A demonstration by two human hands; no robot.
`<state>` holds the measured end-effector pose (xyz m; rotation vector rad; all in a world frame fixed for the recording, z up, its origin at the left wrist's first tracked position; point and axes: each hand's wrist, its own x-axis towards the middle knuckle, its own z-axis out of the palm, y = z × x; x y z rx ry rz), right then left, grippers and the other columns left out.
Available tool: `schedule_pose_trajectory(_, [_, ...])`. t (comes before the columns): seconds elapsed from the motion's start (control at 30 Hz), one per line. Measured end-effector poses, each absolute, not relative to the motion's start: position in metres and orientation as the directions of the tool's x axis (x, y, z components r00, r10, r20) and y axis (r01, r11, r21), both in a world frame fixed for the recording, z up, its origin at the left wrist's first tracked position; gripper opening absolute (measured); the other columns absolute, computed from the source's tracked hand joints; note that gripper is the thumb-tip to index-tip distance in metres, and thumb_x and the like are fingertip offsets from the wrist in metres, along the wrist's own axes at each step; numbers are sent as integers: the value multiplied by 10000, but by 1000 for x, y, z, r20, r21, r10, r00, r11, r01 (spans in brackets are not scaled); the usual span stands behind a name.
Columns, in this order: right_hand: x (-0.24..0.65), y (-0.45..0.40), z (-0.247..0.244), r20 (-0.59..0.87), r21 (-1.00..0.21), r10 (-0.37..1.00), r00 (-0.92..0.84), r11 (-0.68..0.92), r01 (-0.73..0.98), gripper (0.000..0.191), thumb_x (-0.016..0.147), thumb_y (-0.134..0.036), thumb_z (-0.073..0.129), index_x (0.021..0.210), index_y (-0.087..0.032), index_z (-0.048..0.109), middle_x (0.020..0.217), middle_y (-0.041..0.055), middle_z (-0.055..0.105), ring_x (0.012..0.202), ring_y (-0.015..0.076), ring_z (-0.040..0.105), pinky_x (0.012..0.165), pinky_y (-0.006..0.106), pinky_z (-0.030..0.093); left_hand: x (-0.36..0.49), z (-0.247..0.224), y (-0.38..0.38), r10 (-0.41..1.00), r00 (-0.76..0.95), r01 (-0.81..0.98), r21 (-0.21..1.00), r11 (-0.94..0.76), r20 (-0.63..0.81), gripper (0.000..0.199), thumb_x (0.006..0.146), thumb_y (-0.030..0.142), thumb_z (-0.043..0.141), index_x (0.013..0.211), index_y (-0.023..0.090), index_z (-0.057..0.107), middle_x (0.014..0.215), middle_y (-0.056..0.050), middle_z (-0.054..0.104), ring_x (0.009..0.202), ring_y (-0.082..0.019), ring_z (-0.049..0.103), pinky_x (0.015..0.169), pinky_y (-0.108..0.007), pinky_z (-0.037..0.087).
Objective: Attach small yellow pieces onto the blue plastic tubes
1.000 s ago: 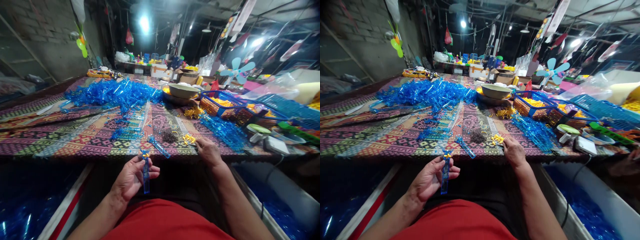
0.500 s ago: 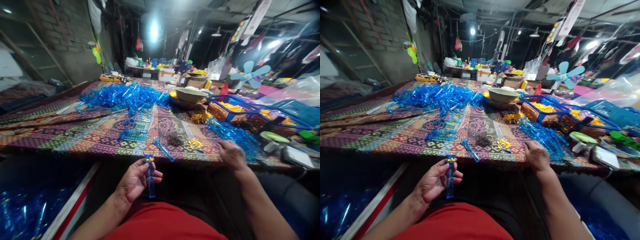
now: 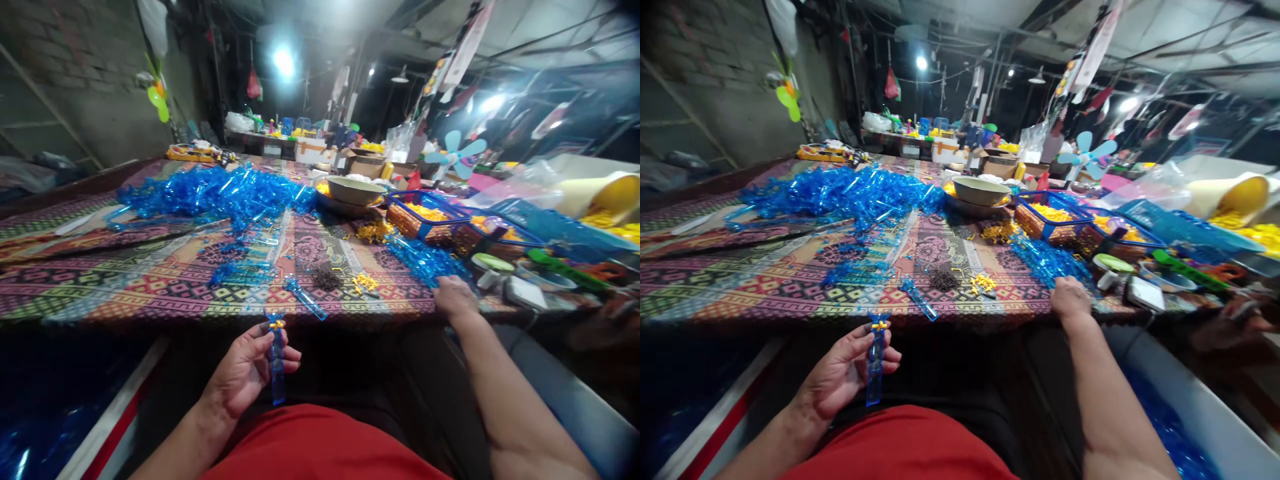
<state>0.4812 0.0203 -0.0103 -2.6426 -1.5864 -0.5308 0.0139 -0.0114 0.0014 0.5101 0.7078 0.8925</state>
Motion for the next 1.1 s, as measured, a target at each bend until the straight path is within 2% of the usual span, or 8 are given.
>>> schedule_pose_trajectory(0.2, [472, 38, -22, 298, 127, 891, 344, -394, 910, 274, 810, -198, 484, 1037, -135, 625, 998, 139, 612, 918, 228, 585, 758, 295, 438, 12, 2, -11, 835, 417, -484, 690, 538, -359, 86, 718, 119, 655, 801, 109, 636, 756, -52, 661, 690, -226, 672, 650, -363, 546])
schedule_pose_trajectory(0.37, [462, 42, -25, 317, 106, 902, 293, -341, 934, 294, 803, -152, 469, 1058, -94, 602, 974, 185, 621, 857, 258, 604, 720, 341, 457, 14, 1, -12, 834, 431, -485, 691, 536, -344, 95, 712, 138, 667, 795, 106, 636, 745, -62, 661, 681, -223, 670, 643, -352, 543])
schedule_pose_trajectory(0.5, [457, 40, -21, 344, 84, 916, 208, -250, 965, 331, 821, -133, 447, 1121, -60, 565, 1013, 190, 630, 935, 257, 595, 805, 351, 453, 14, 1, -12, 829, 446, -487, 686, 541, -338, 97, 716, 153, 666, 794, 102, 637, 736, -70, 661, 677, -220, 671, 644, -345, 540])
schedule_pose_trajectory(0.6, [452, 42, -21, 346, 46, 924, 165, -192, 980, 332, 841, -196, 468, 1140, -92, 566, 1078, 142, 636, 973, 208, 594, 853, 301, 452, 14, 2, -10, 828, 444, -486, 685, 543, -342, 108, 705, 155, 675, 790, 101, 636, 722, -72, 663, 665, -216, 671, 638, -340, 540])
schedule_pose_trajectory(0.7, [446, 45, -23, 309, 24, 941, 138, -153, 988, 272, 833, -243, 498, 1061, -166, 625, 1063, 68, 664, 919, 162, 621, 817, 248, 470, 15, 2, -9, 824, 446, -478, 685, 550, -350, 108, 698, 153, 677, 784, 105, 633, 708, -65, 661, 649, -210, 671, 632, -335, 541])
schedule_pose_trajectory(0.77, [442, 48, -24, 296, 30, 946, 129, -145, 989, 265, 820, -273, 517, 1039, -190, 640, 1053, 58, 669, 927, 172, 621, 806, 258, 472, 16, 3, -9, 825, 452, -477, 689, 545, -339, 113, 700, 156, 675, 791, 105, 631, 708, -62, 659, 654, -210, 671, 641, -340, 542])
schedule_pose_trajectory(0.9, [434, 55, -22, 296, 63, 947, 121, -146, 987, 289, 806, -287, 525, 1039, -163, 641, 1042, 110, 663, 957, 231, 605, 807, 314, 461, 17, 5, -12, 847, 468, -508, 706, 492, -254, 136, 710, 158, 664, 832, 112, 627, 756, -57, 651, 694, -230, 674, 665, -376, 543])
schedule_pose_trajectory(1.1, [429, 59, -19, 367, 110, 921, 130, -181, 977, 298, 825, -173, 443, 1063, -131, 619, 956, 141, 667, 870, 249, 608, 744, 333, 449, 14, 6, -12, 869, 461, -560, 701, 442, -180, 127, 731, 154, 638, 852, 118, 620, 782, -54, 638, 723, -244, 676, 685, -395, 536])
